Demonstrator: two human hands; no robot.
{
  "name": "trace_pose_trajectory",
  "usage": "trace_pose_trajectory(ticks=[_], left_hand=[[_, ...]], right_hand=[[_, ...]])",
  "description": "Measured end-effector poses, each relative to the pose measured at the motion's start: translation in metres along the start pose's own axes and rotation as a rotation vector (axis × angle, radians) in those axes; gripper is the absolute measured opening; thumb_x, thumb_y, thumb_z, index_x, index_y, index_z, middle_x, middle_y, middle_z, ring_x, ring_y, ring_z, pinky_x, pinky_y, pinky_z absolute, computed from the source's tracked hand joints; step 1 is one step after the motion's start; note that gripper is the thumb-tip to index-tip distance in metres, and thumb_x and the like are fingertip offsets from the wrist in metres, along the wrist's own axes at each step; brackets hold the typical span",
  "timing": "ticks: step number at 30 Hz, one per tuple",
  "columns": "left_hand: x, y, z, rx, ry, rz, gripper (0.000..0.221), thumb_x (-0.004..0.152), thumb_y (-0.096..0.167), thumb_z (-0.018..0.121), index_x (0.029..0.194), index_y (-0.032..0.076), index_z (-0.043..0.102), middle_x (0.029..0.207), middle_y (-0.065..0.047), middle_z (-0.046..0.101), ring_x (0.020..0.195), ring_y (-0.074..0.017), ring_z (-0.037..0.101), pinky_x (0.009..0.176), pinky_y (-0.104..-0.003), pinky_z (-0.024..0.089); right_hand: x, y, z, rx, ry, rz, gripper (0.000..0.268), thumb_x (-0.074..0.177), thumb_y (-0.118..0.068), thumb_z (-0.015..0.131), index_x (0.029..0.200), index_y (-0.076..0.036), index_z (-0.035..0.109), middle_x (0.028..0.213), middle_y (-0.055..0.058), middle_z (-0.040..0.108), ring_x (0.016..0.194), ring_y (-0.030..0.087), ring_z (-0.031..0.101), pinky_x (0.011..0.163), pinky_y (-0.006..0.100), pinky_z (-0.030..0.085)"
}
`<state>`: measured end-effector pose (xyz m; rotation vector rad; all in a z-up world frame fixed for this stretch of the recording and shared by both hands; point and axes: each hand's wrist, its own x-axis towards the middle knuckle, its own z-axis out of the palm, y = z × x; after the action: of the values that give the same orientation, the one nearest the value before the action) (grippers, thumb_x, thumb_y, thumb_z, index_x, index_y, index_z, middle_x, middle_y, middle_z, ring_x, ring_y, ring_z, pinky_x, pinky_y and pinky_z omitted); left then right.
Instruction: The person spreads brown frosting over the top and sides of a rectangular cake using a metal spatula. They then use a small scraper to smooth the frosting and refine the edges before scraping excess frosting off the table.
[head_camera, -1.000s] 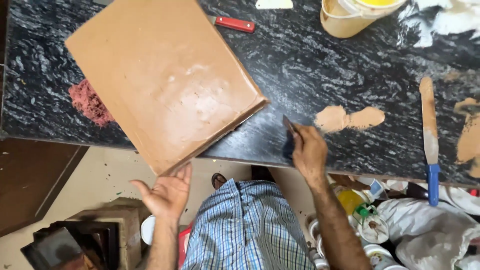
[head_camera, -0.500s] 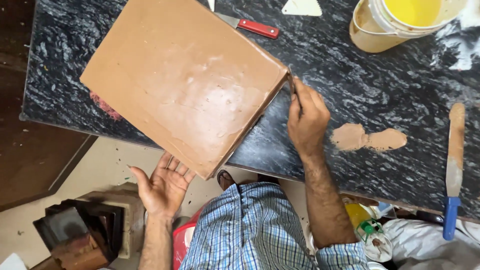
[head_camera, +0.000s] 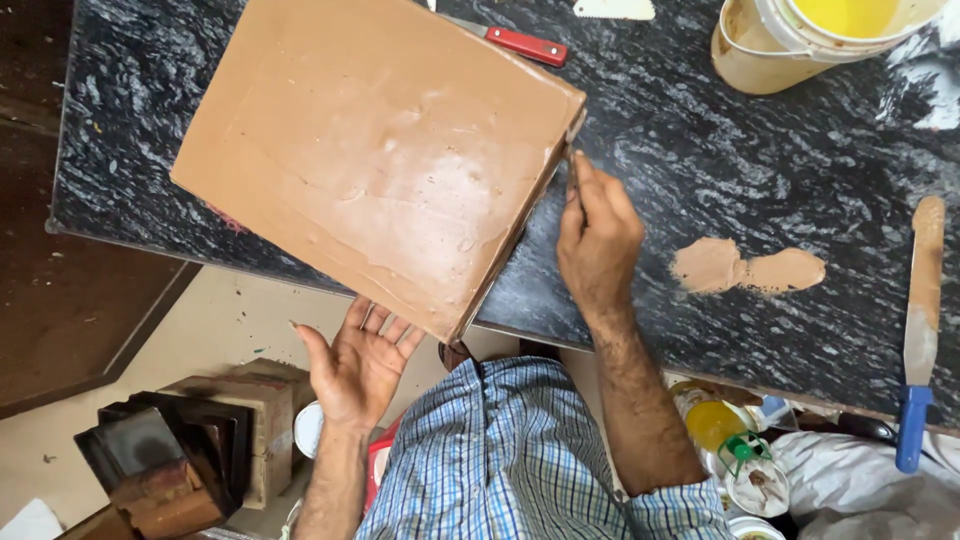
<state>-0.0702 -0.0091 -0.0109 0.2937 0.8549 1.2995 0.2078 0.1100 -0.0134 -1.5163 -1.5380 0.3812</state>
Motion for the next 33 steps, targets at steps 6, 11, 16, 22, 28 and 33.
trace_pose_trajectory(ticks=[6,11,16,22,28,33], left_hand=[[0.003,-0.009,0.011,0.066,0.012,0.029,0.101,0.092,0.079,0.043,0.152,-0.002,0.034,0.141,-0.020,0.051,0.134,-0.0361,0.052,0.120,-0.058,0.038],[0.004,-0.019,0.013,-0.010,-0.021,0.064,0.097,0.097,0.076,0.045,0.153,-0.002,0.031,0.137,-0.018,0.048,0.133,-0.0382,0.052,0.122,-0.059,0.038],[0.006,-0.024,0.025,-0.006,-0.016,0.060,0.097,0.092,0.075,0.047,0.152,0.000,0.030,0.140,-0.018,0.049,0.136,-0.0381,0.050,0.124,-0.058,0.034],[0.008,-0.034,0.027,-0.096,-0.052,0.079,0.089,0.096,0.071,0.052,0.148,0.001,0.035,0.138,-0.018,0.050,0.139,-0.0401,0.049,0.128,-0.061,0.034],[0.012,-0.042,0.026,-0.119,-0.038,0.090,0.084,0.096,0.069,0.053,0.145,0.002,0.039,0.138,-0.017,0.051,0.139,-0.0390,0.048,0.127,-0.060,0.032],[0.013,-0.042,0.027,-0.095,-0.038,0.089,0.086,0.096,0.069,0.053,0.145,0.000,0.039,0.136,-0.018,0.052,0.137,-0.0385,0.049,0.125,-0.059,0.033]], right_hand=[[-0.036,-0.016,-0.006,0.056,-0.092,0.041,0.036,0.100,0.002,0.060,0.135,-0.001,0.065,0.115,0.019,0.071,0.097,0.029,0.073,0.082,0.035,0.060],[-0.079,-0.032,-0.017,0.117,-0.182,0.022,0.038,0.096,0.004,0.060,0.134,-0.001,0.065,0.116,0.016,0.071,0.101,0.027,0.071,0.088,0.035,0.060],[-0.111,-0.057,-0.032,0.136,-0.303,0.022,0.043,0.090,0.007,0.059,0.132,0.001,0.066,0.120,0.014,0.071,0.098,0.024,0.068,0.087,0.033,0.059],[-0.125,-0.061,-0.059,0.157,-0.377,-0.001,0.035,0.088,0.003,0.065,0.122,-0.003,0.073,0.111,0.010,0.074,0.096,0.022,0.068,0.084,0.032,0.057],[-0.103,0.040,-0.084,-0.461,0.078,0.058,0.034,0.087,0.005,0.064,0.117,-0.002,0.078,0.102,0.015,0.070,0.088,0.035,0.060,0.076,0.045,0.050],[-0.131,0.114,-0.026,-0.893,-0.074,-0.066,0.033,0.094,-0.002,0.057,0.124,0.003,0.070,0.109,0.017,0.068,0.096,0.033,0.064,0.075,0.043,0.052]])
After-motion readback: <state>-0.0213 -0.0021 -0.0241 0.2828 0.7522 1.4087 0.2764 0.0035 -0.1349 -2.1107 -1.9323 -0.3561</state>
